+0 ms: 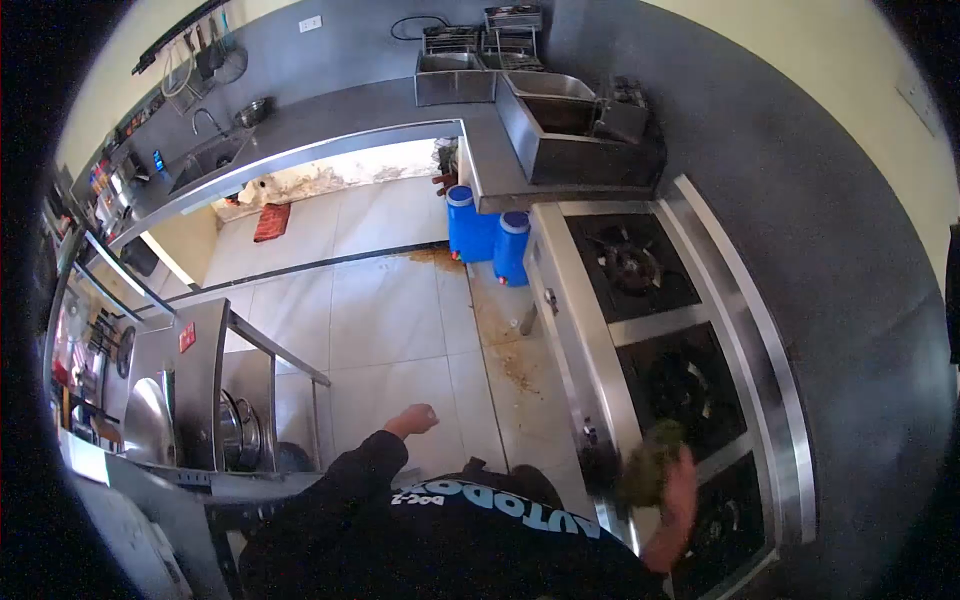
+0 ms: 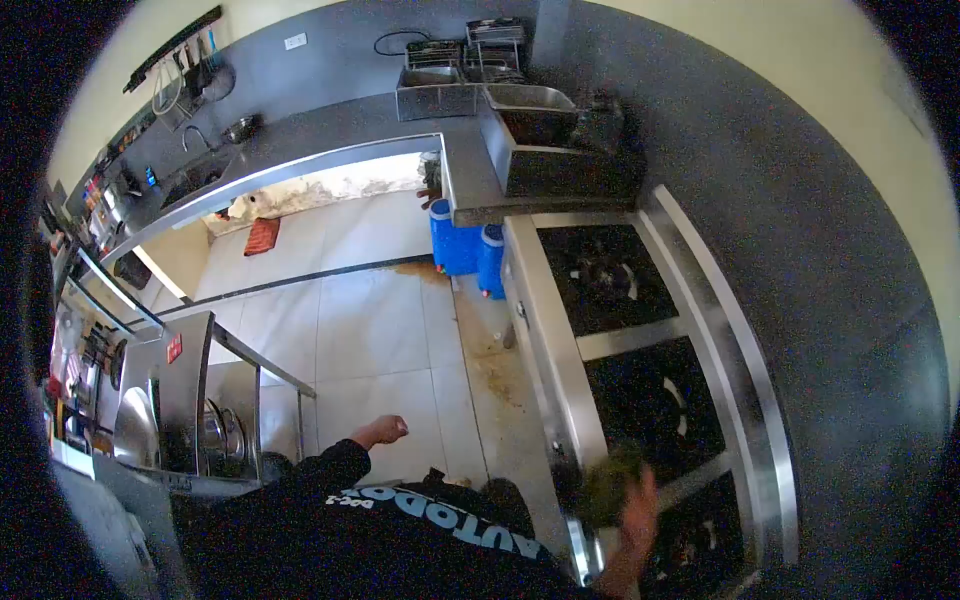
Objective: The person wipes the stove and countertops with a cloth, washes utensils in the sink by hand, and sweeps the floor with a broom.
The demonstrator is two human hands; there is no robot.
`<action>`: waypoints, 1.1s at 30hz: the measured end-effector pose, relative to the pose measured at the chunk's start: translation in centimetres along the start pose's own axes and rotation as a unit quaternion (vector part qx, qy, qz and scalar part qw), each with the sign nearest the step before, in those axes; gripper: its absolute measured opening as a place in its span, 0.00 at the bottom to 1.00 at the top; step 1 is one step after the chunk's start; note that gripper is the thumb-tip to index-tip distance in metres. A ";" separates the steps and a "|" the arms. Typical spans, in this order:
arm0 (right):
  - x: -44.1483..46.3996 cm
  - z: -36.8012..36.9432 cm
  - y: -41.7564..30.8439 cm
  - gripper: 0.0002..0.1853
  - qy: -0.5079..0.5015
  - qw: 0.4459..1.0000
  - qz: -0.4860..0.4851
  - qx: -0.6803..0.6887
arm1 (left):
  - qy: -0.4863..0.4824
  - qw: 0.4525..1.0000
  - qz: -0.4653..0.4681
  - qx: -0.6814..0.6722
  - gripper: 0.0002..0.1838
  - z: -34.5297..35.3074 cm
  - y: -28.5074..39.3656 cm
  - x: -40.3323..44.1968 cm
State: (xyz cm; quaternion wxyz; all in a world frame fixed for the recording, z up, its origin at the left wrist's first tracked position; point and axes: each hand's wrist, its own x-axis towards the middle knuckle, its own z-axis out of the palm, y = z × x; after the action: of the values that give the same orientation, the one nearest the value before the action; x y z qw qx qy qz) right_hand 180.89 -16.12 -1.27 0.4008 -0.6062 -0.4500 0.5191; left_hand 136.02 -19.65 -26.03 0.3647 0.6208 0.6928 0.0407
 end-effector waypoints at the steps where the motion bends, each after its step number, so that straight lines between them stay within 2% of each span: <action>1: 3.6 2.3 2.9 0.17 -0.056 0.978 -0.116 -0.165 | -0.001 1.000 0.000 -0.001 0.18 -0.6 -1.2 0.5; 3: 6.2 10.2 -0.3 0.20 -0.128 0.992 -0.017 0.017 | 0.068 0.997 -0.001 -0.040 0.14 -1.5 -3.4 1.7; 4: 8.3 13.0 -1.1 0.22 -0.151 0.984 0.031 0.091 | 0.057 0.998 0.006 -0.032 0.14 -1.9 -4.2 2.2; 5: 10.6 15.5 -2.1 0.23 -0.172 0.968 0.076 0.166 | 0.020 0.990 -0.058 -0.123 0.15 -2.4 -5.0 2.3; 7: 15.3 19.8 -6.0 0.25 -0.176 0.946 0.079 0.260 | -0.049 0.934 -0.193 -0.297 0.16 -2.9 -6.6 2.4; 8: 18.7 21.7 -7.4 0.24 -0.125 0.943 0.084 0.296 | -0.042 0.943 -0.134 -0.303 0.17 -2.3 -8.4 2.7; 9: 22.9 23.7 -8.0 0.23 -0.132 0.933 0.013 0.336 | -0.034 0.948 -0.074 -0.308 0.17 -2.0 -10.3 3.3; 11: 31.6 28.1 -10.3 0.21 -0.072 0.900 -0.021 0.430 | -0.006 0.855 -0.205 -0.477 0.09 -4.8 -8.7 3.3; 13: 39.1 32.7 -13.2 0.19 -0.011 0.878 -0.074 0.473 | -0.063 0.799 -0.250 -0.543 0.08 -2.7 -16.1 6.3; 14: 43.8 34.9 -13.6 0.17 0.012 0.867 -0.075 0.492 | -0.070 0.807 -0.250 -0.531 0.08 -2.5 -18.0 6.8; 15: 49.4 37.1 -13.0 0.17 0.026 0.862 -0.077 0.500 | -0.048 0.851 -0.223 -0.474 0.09 -2.8 -19.7 7.5; 17: 58.3 40.4 -10.9 0.13 0.097 0.896 -0.200 0.383 | -0.014 0.920 -0.170 -0.352 0.12 -4.1 -23.4 7.0; 18: 60.0 39.8 -11.5 0.11 0.191 0.932 -0.205 0.230 | -0.029 0.925 -0.174 -0.338 0.12 -5.0 -23.8 8.5; 19: 61.5 38.2 -12.5 0.10 0.276 0.937 -0.202 0.066 | -0.011 0.895 -0.176 -0.409 0.11 -6.7 -25.8 9.7; 22: 66.7 33.0 -12.4 0.07 0.370 0.867 -0.274 0.191 | 0.041 0.759 -0.200 -0.619 0.07 -10.7 -33.1 6.7; 23: 69.5 30.8 -12.5 0.06 0.435 0.822 -0.262 0.257 | 0.047 0.951 -0.248 -0.177 0.08 -13.2 -33.1 7.8; 24: 72.5 29.0 -12.6 0.06 0.496 0.765 -0.252 0.324 | 0.063 0.897 -0.264 -0.349 0.09 -15.3 -32.8 8.3; 25: 74.2 27.6 -12.6 0.06 0.501 0.765 -0.247 0.321 | 0.083 0.813 -0.272 -0.508 0.09 -17.5 -32.7 8.8; 26: 75.7 26.0 -13.4 0.07 0.529 0.774 -0.219 0.269 | 0.122 0.836 -0.318 -0.430 0.10 -21.6 -28.2 9.9; 27: 76.8 24.3 -14.6 0.10 0.554 0.781 -0.190 0.217 | 0.047 0.823 -0.384 -0.416 0.10 -22.3 -30.7 10.7; 29: 78.2 21.2 -16.3 0.16 0.598 0.784 -0.129 0.107 | 0.099 0.862 -0.272 -0.416 0.11 -26.4 -27.7 12.1; 30: 78.4 20.3 -16.6 0.19 0.618 0.779 -0.094 0.050 | 0.092 0.845 -0.295 -0.436 0.11 -27.6 -27.7 13.0; 31: 78.3 19.8 -16.0 0.23 0.637 0.769 -0.055 -0.008 | 0.039 0.902 -0.314 -0.295 0.11 -28.7 -27.5 13.7; 32: 78.3 19.1 -14.7 0.23 0.645 0.763 -0.047 -0.014 | -0.021 0.898 -0.299 -0.322 0.11 -28.5 -30.8 13.9; 33: 79.5 18.5 -14.3 0.21 0.617 0.786 -0.034 0.032 | -0.082 0.889 -0.283 -0.350 0.10 -27.5 -34.9 14.5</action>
State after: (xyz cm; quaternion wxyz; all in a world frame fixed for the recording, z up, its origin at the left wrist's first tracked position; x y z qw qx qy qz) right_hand 165.14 64.56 -11.59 0.6293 -0.7685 -0.1104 0.0343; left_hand 92.25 -3.74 -30.31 0.6097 0.2318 0.7477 0.1245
